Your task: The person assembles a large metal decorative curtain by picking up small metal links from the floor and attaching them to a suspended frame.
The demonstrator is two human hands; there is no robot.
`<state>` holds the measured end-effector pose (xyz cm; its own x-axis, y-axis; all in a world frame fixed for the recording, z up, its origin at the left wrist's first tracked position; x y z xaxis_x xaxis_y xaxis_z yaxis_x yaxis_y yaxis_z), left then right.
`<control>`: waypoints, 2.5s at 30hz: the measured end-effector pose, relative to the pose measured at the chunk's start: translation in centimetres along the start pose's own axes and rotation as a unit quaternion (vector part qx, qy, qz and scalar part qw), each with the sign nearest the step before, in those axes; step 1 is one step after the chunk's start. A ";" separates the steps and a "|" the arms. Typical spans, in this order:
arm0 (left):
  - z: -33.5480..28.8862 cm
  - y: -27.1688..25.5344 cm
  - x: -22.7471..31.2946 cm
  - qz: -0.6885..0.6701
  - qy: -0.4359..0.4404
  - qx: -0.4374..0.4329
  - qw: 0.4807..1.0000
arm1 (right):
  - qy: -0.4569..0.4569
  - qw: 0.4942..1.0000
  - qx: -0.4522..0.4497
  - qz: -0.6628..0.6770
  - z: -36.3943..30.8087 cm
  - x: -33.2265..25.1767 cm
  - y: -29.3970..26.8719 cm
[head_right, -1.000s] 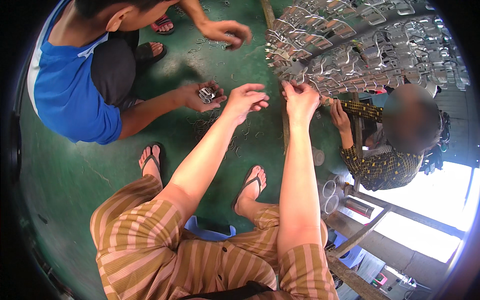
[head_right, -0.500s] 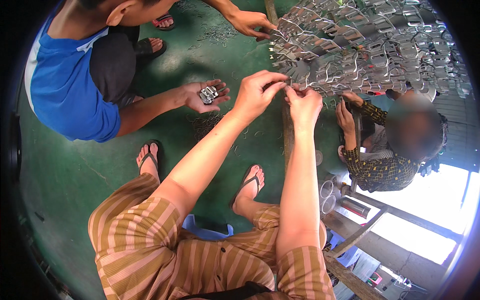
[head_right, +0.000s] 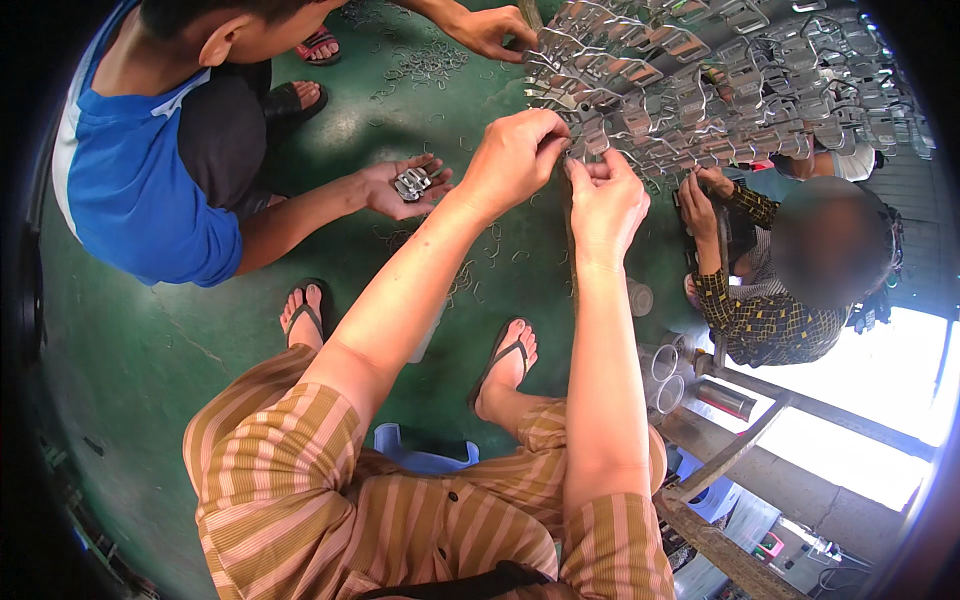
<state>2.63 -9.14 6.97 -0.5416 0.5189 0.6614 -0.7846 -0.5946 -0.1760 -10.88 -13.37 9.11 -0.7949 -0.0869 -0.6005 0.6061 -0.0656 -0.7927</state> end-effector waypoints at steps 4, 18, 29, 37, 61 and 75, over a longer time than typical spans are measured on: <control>-0.1 0.1 0.6 0.012 0.019 -0.007 1.000 | -0.003 0.999 -0.017 0.048 0.9 0.5 -0.6; -3.4 -2.0 -1.0 -0.104 -0.087 -0.083 0.987 | -0.039 0.999 0.000 -0.003 1.0 -0.5 -2.1; -25.4 2.1 -15.6 0.216 -0.251 -0.587 0.738 | 0.003 1.000 -0.031 0.002 1.3 0.2 -1.3; -27.5 4.0 -22.7 0.196 -0.242 -0.305 0.900 | 0.005 0.998 -0.037 0.042 1.3 0.3 -1.0; -22.8 11.3 -16.2 0.202 0.005 -0.387 0.900 | -0.009 0.997 -0.053 0.055 1.8 0.4 -0.5; -24.3 13.2 -17.2 0.251 -0.017 -0.517 0.818 | 0.020 0.991 -0.093 0.099 1.6 0.5 0.1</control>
<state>-5.75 -10.98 -24.50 -0.8791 0.3412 0.3329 -0.3111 0.1186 -0.9430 -11.19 -15.05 8.86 -0.6643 -0.0399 -0.7464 0.7368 0.1329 -0.6629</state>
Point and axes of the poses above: each hand's wrist, its own z-axis towards the middle knuckle, its own y-axis out of the palm, x = y × z, the point moved 9 cm from there along z, towards the middle knuckle, and after that the axes turned 14 degrees about y, right-handed, at the moved point
